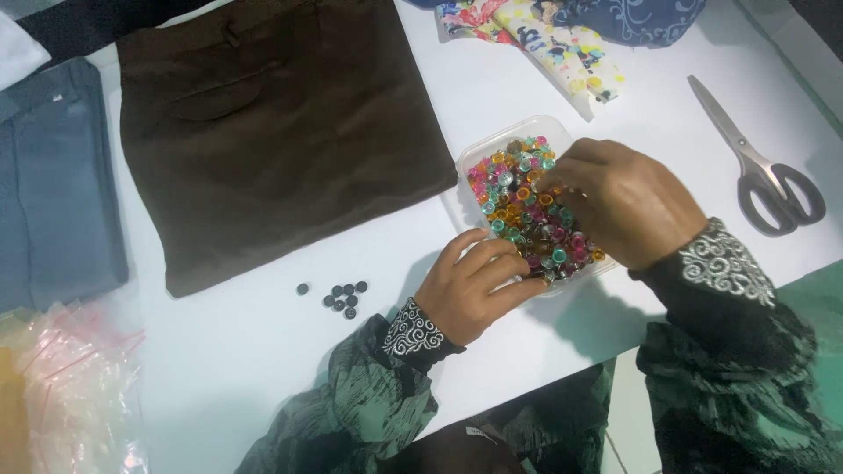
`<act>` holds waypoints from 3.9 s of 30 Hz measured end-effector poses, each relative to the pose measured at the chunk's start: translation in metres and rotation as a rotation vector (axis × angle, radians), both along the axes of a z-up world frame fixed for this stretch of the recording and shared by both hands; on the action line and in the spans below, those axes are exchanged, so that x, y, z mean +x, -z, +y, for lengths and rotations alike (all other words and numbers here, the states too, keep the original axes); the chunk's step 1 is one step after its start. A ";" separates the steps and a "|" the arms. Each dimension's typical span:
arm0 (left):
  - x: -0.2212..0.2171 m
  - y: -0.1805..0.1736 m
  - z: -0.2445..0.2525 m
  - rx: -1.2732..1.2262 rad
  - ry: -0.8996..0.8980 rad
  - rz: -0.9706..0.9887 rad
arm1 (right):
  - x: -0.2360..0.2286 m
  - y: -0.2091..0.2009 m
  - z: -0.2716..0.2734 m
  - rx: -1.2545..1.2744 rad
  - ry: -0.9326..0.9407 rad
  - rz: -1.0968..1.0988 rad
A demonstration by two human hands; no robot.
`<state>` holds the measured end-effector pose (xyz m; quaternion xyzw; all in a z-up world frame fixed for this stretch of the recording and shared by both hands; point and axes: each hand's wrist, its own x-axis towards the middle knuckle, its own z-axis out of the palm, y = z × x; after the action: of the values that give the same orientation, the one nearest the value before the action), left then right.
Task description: Sorting yellow and black buttons from a mixed container and placing them into small plastic bags for garment assembly.
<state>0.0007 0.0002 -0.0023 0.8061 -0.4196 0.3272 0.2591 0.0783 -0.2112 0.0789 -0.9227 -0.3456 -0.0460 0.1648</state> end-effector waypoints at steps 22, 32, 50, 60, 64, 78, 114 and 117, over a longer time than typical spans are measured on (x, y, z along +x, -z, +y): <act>0.000 0.015 -0.002 0.002 -0.015 0.031 | 0.006 0.007 0.010 -0.079 0.050 0.011; 0.000 0.013 -0.002 0.014 -0.008 0.036 | 0.005 0.018 0.026 -0.153 0.076 -0.122; 0.001 0.005 0.001 0.010 -0.017 -0.022 | 0.009 0.004 -0.012 0.014 -0.081 -0.052; 0.000 0.003 0.001 -0.010 -0.022 -0.027 | 0.014 -0.004 0.001 0.120 -0.090 -0.006; 0.001 0.005 0.001 -0.006 -0.015 -0.027 | 0.027 0.020 0.013 -0.027 0.004 -0.074; 0.002 0.026 -0.005 -0.021 -0.004 0.006 | 0.036 0.044 0.023 -0.427 0.135 -0.250; 0.001 0.018 -0.003 -0.016 -0.005 0.011 | 0.022 0.019 0.016 0.187 0.146 0.068; 0.000 -0.003 0.001 -0.007 0.004 -0.034 | 0.013 0.000 -0.006 0.465 0.089 0.340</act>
<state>0.0010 0.0012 0.0007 0.7986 -0.4245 0.3418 0.2553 0.0914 -0.2169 0.0788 -0.8690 -0.2523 0.0241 0.4250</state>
